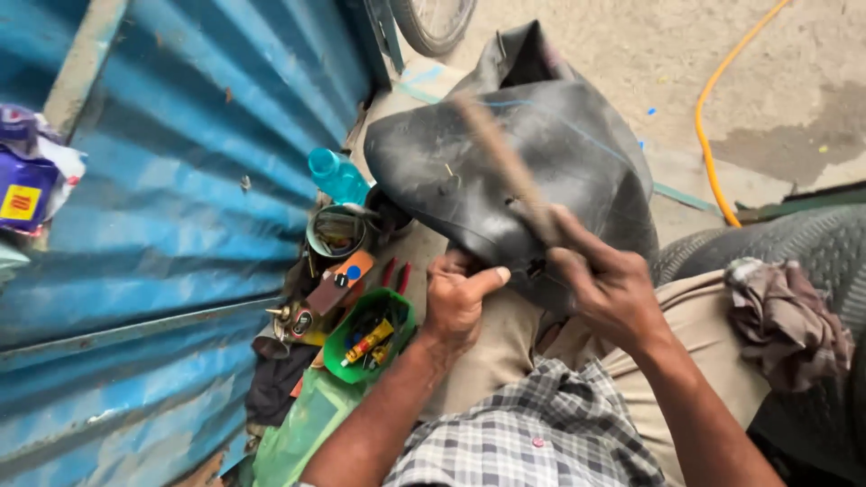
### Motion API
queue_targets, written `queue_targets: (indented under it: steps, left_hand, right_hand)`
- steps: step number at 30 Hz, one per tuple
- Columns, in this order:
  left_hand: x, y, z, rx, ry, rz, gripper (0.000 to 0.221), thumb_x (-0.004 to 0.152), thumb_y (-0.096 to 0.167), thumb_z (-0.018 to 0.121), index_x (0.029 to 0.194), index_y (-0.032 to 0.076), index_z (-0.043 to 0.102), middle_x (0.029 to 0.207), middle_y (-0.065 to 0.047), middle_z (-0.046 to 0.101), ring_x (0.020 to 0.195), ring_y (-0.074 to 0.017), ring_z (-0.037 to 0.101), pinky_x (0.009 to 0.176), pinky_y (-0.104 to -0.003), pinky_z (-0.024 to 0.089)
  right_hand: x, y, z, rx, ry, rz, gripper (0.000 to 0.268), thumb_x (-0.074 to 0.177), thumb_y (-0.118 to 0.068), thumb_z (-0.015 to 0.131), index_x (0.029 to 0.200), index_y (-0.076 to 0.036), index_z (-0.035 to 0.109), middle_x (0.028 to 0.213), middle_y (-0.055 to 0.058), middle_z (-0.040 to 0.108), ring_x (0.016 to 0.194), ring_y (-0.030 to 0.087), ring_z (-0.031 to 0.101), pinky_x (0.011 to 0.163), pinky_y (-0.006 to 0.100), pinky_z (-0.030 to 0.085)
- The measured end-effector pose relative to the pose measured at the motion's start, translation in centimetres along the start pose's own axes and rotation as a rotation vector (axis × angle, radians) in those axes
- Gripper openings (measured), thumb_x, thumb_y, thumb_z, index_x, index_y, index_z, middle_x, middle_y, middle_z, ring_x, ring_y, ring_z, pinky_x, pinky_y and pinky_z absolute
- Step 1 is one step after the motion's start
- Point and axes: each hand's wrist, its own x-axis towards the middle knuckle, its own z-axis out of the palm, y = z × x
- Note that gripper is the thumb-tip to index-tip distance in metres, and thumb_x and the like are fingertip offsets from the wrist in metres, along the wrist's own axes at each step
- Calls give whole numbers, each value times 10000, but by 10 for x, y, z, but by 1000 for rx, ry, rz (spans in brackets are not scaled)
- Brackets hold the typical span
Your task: The recorder is repairing a bicycle inner tube by roughening the surface with a file, applying adhesive, and attaching a patch.
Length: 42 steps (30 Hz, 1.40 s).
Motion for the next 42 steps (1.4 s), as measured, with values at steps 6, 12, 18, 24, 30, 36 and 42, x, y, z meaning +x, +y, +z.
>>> queue_targets:
  steps: [6,12,18,24,30,36,42]
  left_hand:
    - [4,-19,-32,-37,-44,-45,218,806,-97,702,1018,-69,747,1007,-102,747,899,-186,684,867,-313,542]
    - [10,-17,-20,22,-66,-60,247,812,-94,715,1051,-37,737,1035,-76,751,937,-171,693,897,-295,543]
    - [9,-14,-25,-113,-52,-63,276,796,-126,714,1051,-23,730,1040,-83,746,945,-185,693,916,-319,542]
    - [10,-9,-19,-23,-98,-115,210,830,-98,710,1031,-42,733,1019,-94,752,946,-191,696,911,-330,544]
    - [-9,-2,-10,40,13,8,256,796,-81,724,1048,-36,733,1030,-54,744,944,-154,693,897,-293,550]
    - [-1,-14,-21,189,-67,79,180,866,-59,693,1037,-63,748,1025,-86,760,925,-155,694,873,-294,553]
    - [-3,-7,1,143,-32,64,239,810,-47,693,1041,-28,749,1012,-65,764,913,-147,699,871,-275,553]
  right_hand:
    - [-88,51,-6,107,-134,-271,464,978,-117,597,1438,-88,545,1122,68,713,951,111,606,817,257,464]
    - [-1,-9,-3,-253,-92,11,518,976,-148,688,1484,-179,592,639,105,517,532,133,456,530,288,434]
    - [-64,75,-25,247,1,-126,497,1003,-105,560,1489,-18,496,1027,-35,710,732,59,607,613,222,504]
    - [-13,6,0,-193,-37,-118,494,935,-126,680,1425,-109,618,613,149,615,502,118,556,524,297,478]
    - [-54,18,-9,-29,117,27,527,965,-93,623,1489,-118,572,572,90,568,496,105,515,460,300,426]
    - [-90,30,20,-54,-20,43,525,915,-103,654,1436,-130,593,629,98,712,539,134,654,532,301,527]
    - [-2,2,7,29,136,-391,446,1033,-82,640,1472,-50,567,1209,218,701,984,212,676,800,344,547]
